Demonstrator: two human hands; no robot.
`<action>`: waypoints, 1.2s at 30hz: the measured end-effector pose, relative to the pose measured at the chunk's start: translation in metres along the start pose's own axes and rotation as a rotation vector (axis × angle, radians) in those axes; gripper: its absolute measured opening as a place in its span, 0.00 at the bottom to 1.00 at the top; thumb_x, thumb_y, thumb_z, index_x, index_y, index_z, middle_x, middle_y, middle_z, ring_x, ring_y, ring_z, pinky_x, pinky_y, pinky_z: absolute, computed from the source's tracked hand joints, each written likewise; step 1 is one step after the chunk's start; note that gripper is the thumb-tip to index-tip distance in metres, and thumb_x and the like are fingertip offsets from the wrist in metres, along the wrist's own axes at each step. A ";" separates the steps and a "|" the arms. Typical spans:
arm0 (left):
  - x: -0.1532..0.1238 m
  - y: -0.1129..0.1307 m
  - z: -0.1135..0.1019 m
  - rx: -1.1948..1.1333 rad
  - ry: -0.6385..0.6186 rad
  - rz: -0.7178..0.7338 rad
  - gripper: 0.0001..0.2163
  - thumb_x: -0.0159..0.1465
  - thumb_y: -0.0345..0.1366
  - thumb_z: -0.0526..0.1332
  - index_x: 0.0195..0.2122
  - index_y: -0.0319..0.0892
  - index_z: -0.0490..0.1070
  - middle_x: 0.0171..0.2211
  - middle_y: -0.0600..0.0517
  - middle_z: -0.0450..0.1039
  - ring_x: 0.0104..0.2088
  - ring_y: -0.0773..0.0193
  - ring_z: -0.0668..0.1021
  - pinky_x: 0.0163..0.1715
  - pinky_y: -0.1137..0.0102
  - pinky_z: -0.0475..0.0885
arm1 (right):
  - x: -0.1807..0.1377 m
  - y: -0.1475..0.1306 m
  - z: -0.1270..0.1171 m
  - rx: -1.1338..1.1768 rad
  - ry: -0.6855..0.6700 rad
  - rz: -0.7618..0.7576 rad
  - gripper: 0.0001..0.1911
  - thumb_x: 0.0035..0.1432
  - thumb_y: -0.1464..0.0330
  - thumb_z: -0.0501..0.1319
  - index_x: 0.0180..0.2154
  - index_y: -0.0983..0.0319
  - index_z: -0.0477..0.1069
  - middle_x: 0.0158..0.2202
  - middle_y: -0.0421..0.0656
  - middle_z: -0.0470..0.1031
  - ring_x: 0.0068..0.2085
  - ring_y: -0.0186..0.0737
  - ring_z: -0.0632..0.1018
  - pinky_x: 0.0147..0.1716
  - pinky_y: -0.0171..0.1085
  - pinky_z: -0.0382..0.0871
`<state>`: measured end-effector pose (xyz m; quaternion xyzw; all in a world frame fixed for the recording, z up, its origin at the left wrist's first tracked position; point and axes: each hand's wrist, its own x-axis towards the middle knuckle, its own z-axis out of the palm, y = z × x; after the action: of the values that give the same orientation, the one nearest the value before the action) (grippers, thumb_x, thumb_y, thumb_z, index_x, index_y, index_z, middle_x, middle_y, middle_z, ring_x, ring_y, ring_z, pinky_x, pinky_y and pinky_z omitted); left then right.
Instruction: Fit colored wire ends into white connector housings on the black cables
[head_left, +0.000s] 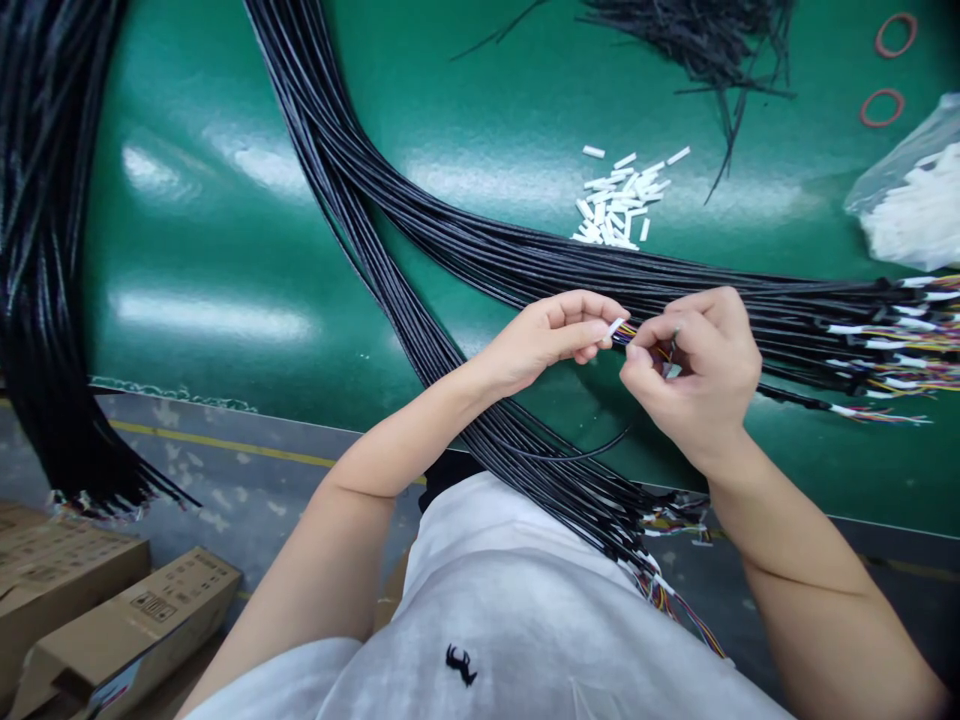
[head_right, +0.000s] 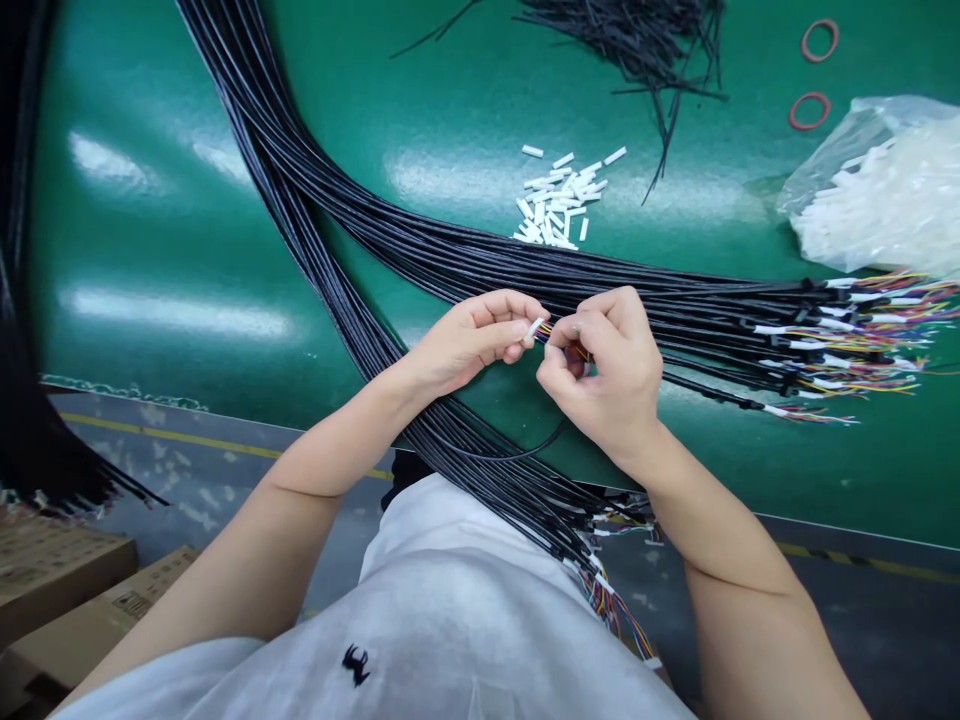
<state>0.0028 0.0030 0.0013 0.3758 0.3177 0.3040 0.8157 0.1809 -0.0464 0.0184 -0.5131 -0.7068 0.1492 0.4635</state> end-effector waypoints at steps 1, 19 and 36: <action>0.000 0.000 0.000 -0.005 0.005 -0.005 0.17 0.57 0.45 0.76 0.41 0.40 0.77 0.35 0.54 0.77 0.30 0.76 0.75 0.30 0.78 0.71 | 0.000 0.000 0.000 -0.019 0.002 -0.003 0.08 0.52 0.78 0.62 0.29 0.59 0.70 0.32 0.41 0.66 0.28 0.34 0.68 0.20 0.35 0.62; -0.002 -0.002 0.000 0.000 0.009 -0.043 0.18 0.58 0.45 0.75 0.43 0.40 0.76 0.34 0.53 0.77 0.29 0.75 0.75 0.33 0.76 0.73 | -0.002 0.004 0.002 -0.078 -0.002 -0.002 0.08 0.54 0.77 0.62 0.30 0.58 0.70 0.33 0.42 0.69 0.27 0.35 0.69 0.22 0.37 0.63; -0.001 -0.003 0.002 0.115 -0.013 0.057 0.22 0.54 0.47 0.77 0.40 0.40 0.73 0.34 0.54 0.77 0.31 0.74 0.77 0.34 0.75 0.74 | 0.000 0.001 0.000 -0.006 -0.037 0.066 0.08 0.54 0.77 0.63 0.28 0.58 0.72 0.32 0.41 0.68 0.27 0.33 0.68 0.23 0.36 0.63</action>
<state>0.0043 -0.0001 -0.0003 0.4327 0.3185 0.3060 0.7859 0.1817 -0.0458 0.0180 -0.5347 -0.6983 0.1719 0.4438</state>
